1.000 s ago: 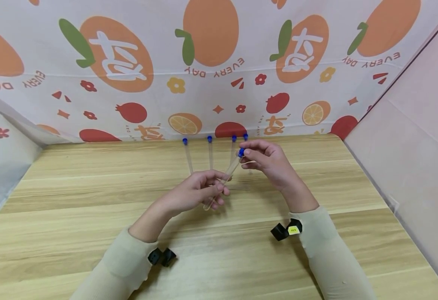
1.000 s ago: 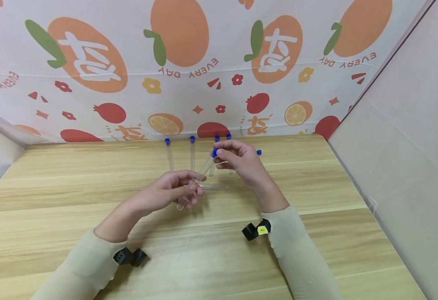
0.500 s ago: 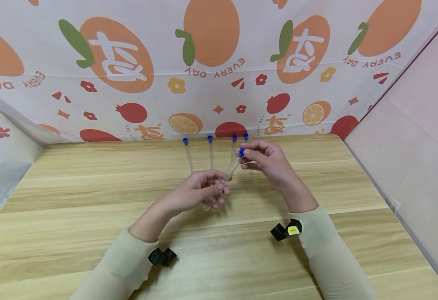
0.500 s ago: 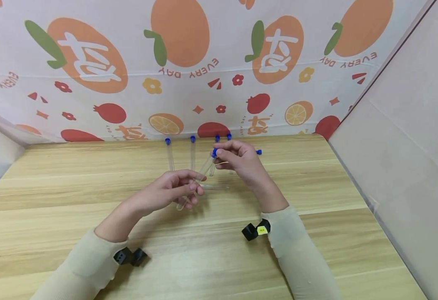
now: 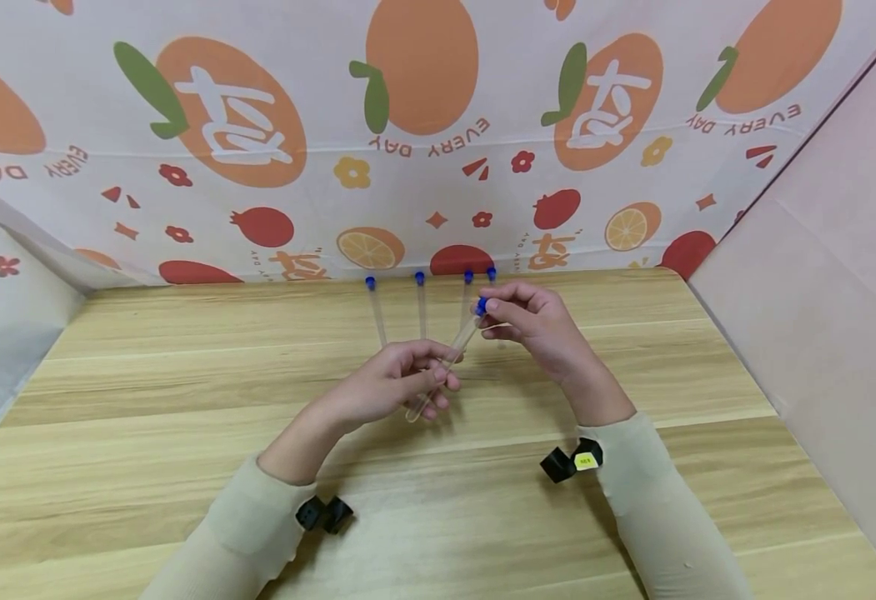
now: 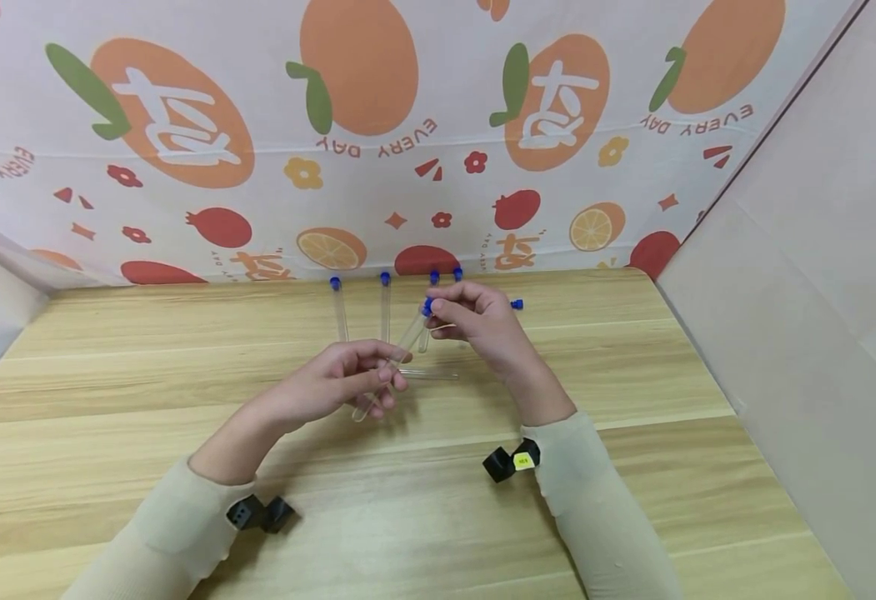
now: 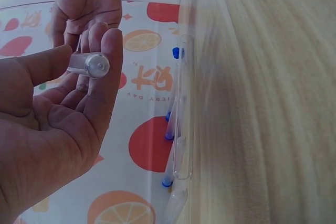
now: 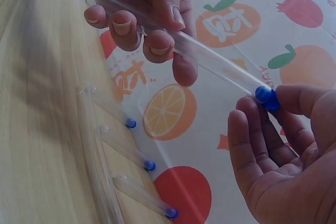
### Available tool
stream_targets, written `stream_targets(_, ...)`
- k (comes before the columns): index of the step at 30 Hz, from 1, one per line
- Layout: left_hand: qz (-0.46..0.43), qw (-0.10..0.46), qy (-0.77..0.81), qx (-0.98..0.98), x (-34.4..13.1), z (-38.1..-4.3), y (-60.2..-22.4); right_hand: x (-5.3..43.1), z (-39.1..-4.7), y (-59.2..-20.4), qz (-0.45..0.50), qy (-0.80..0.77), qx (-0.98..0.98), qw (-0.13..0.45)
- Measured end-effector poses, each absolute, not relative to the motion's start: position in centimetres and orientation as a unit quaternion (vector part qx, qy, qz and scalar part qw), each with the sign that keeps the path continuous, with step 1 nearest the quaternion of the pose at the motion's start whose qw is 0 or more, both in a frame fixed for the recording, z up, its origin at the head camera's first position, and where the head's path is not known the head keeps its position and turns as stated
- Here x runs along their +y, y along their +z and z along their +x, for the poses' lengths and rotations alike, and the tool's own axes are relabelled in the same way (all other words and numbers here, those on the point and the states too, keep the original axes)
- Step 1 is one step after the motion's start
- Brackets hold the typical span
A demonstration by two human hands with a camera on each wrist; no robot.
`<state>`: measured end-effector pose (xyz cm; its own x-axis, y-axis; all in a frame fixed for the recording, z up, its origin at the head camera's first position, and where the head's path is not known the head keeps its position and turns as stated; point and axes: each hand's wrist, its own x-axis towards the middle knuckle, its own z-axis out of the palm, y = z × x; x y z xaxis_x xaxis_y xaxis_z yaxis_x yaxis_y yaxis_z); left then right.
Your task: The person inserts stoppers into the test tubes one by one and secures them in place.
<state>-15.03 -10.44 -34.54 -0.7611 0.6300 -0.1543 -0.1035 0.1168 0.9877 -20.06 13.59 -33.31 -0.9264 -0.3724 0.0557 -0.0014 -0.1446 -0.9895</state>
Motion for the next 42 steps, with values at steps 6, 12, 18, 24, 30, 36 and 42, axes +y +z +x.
stream_targets(6,0.19,0.283,0.637,0.692,-10.3,-15.0,-34.5,13.5,-20.0,-33.4,-0.14,-0.746,0.64,0.118)
stream_targets(12,0.187,0.274,0.64,0.693,-10.1,-14.9,-34.6,13.3,-20.0,-33.6,-0.126,-0.749,0.643,0.101)
stream_targets(18,0.18,0.258,0.645,0.697,-9.9,-14.8,-34.7,13.0,-19.9,-33.9,-0.111,-0.76,0.634,0.09)
stream_targets(24,0.164,0.235,0.657,0.697,-9.6,-14.6,-34.8,12.7,-19.8,-34.1,-0.099,-0.767,0.629,0.075)
stream_targets(30,0.142,0.223,0.672,0.692,-9.3,-14.5,-34.3,12.5,-19.9,-34.1,-0.095,-0.764,0.634,0.072)
stream_targets(36,0.131,0.219,0.673,0.695,-9.3,-14.6,-34.3,12.3,-19.8,-34.2,-0.088,-0.763,0.636,0.073)
stream_targets(42,0.125,0.214,0.674,0.696,-9.2,-14.5,-34.5,12.1,-19.5,-34.4,-0.092,-0.778,0.616,0.082)
